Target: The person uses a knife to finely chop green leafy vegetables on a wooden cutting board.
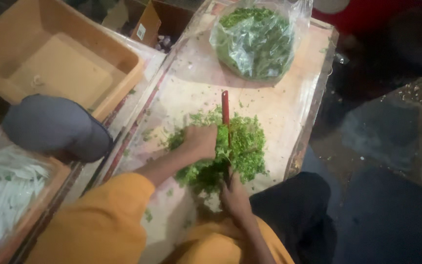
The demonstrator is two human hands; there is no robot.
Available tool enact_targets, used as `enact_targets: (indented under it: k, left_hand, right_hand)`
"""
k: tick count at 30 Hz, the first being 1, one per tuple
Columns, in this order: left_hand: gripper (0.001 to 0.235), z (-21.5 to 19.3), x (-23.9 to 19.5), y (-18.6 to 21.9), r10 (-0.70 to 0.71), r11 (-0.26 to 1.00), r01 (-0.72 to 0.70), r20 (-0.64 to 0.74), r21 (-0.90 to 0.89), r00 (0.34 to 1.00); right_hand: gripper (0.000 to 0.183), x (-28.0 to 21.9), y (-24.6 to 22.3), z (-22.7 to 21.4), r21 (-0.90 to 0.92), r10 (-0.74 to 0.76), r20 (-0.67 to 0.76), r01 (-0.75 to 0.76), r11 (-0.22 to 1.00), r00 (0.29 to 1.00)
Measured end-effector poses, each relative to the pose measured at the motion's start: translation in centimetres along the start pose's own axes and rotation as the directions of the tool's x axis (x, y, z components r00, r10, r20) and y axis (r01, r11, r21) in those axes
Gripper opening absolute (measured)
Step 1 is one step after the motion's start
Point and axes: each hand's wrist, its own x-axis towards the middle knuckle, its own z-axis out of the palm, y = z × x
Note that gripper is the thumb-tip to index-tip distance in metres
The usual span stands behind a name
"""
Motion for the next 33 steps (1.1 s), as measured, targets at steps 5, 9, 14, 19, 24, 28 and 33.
enact_targets:
  k: [5,9,14,19,24,28,33]
  left_hand:
    - [0.072,1.6,-1.3,0.3,0.050,0.993,-0.014,-0.319,0.114,0.947]
    - [0.067,2.7,-1.7,-0.2,0.093,0.995,-0.071,-0.417,0.068,0.904]
    - [0.052,2.5,-1.6,-0.3,0.051,0.997,-0.066,-0.320,-0.037,0.946]
    - [0.059,0.2,-1.0,-2.1,0.207,0.976,-0.210,-0.059,-0.055,0.977]
    - [0.112,-2.9,-2.4,-2.7,0.188,0.982,-0.184,-0.144,0.041,0.972]
    - [0.128,-3.6,-4.7,-0.1,0.070,0.995,-0.079,0.138,0.058,0.988]
    - [0.118,-0.5,-3.1,0.0,0.044,0.996,-0.036,-0.104,0.082,0.994]
  right_hand:
    - [0.039,0.9,3.2,0.3,-0.046,-0.273,-0.092,0.270,0.962,0.958]
    - [0.034,1.4,3.6,0.5,-0.015,-0.247,-0.098,0.247,0.969,0.964]
    - [0.029,1.7,3.5,0.0,0.202,-0.131,-0.009,0.130,0.971,0.991]
    - [0.029,2.0,3.4,0.0,0.388,-0.077,0.085,0.038,0.921,0.993]
    - [0.030,2.5,3.4,0.1,0.427,-0.102,0.086,0.056,0.903,0.991]
    - [0.036,2.8,3.2,0.2,0.437,-0.062,0.115,0.005,0.899,0.991]
    - [0.033,3.1,3.5,0.2,0.461,-0.080,0.143,0.005,0.887,0.986]
